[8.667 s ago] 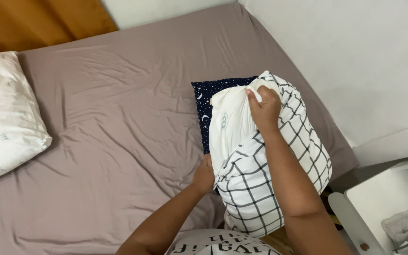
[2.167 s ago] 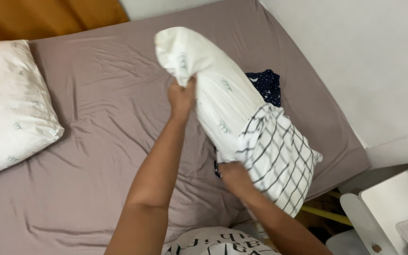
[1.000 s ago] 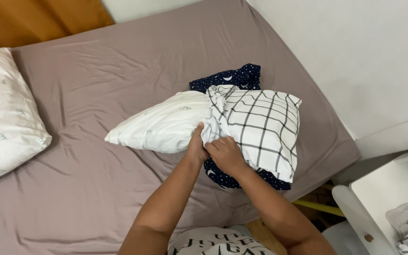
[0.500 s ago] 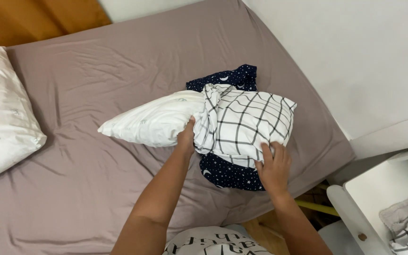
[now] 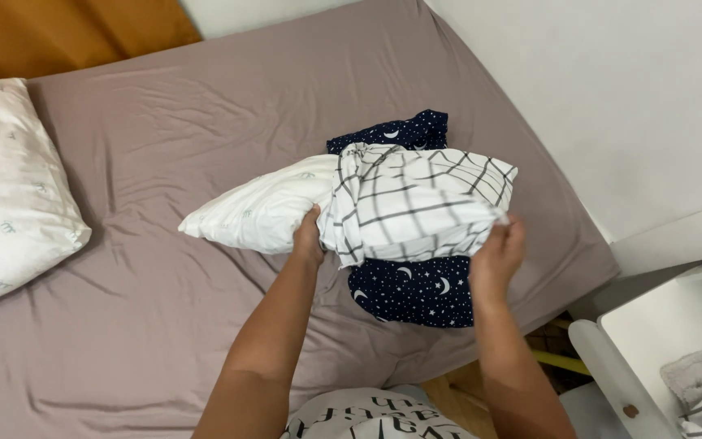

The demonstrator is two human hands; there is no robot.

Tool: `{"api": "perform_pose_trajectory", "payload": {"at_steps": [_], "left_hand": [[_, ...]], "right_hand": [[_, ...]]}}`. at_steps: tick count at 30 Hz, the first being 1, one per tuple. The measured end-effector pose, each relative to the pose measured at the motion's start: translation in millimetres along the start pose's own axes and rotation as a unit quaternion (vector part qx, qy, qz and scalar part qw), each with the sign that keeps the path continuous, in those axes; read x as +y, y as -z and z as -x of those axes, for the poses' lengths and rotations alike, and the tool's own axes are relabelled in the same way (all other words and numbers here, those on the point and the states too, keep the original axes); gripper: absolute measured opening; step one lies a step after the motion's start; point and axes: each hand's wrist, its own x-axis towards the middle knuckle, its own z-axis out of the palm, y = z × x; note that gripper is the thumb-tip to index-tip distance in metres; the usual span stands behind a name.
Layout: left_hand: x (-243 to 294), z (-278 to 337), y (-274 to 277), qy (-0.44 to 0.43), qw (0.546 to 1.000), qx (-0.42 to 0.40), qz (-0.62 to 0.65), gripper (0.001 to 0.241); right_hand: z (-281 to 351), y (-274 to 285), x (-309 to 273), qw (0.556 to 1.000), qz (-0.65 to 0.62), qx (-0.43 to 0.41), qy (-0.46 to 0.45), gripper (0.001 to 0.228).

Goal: The person folds a white pillowcase on a bed and places it on a nearby chair. They then remove a pillow from a checkered pillowcase, fold the checkered pillowcase, and place it on the chair. Finally, they remove a pillow from a second checkered pillowcase and begin to fold it.

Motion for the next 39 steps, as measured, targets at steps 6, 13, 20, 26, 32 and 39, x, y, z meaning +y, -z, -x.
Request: {"api": "perform_pose_trajectory", "payload": {"at_steps": [6,13,20,26,32,39], "left_hand": [[65.5,43.1,-13.2,-0.033,0.989,0.037,0.137,0.055],[102.2,4.6,57.5,-0.088,0.967,-0.003,0.238,0.056],[105.1,46.0,95.7,-0.141,0.985,-0.045,0.087,0.051],[70.8,59.0,118.1,-0.064,0.988,0.005,-0.139,0.051],[27.4,54.8,159.5,0.019,0.936,0.062,-0.346,0.055],[11.4,33.1,152.7,0.075,0.854,-0.028,-0.514,0.047]], "right_hand": [[-53.2,33.2,-11.3,0.933,-0.343,0.053,-0.096,0.011],[-93.8,89.6,45.1,0.915,-0.38,0.124,-0.06,0.011],[-89.6,150.2,107.8,0.897,-0.304,0.251,-0.201,0.036],[-70.1,62.0,181.4,0.964,-0.074,0.002,-0.255,0.037],[-16.7,-56.3,61.4,0.928,0.022,-0.314,-0.2,0.049],[-26.0,-99.5,31.6,0.926,0.068,-0.37,0.023,0.044]]}}
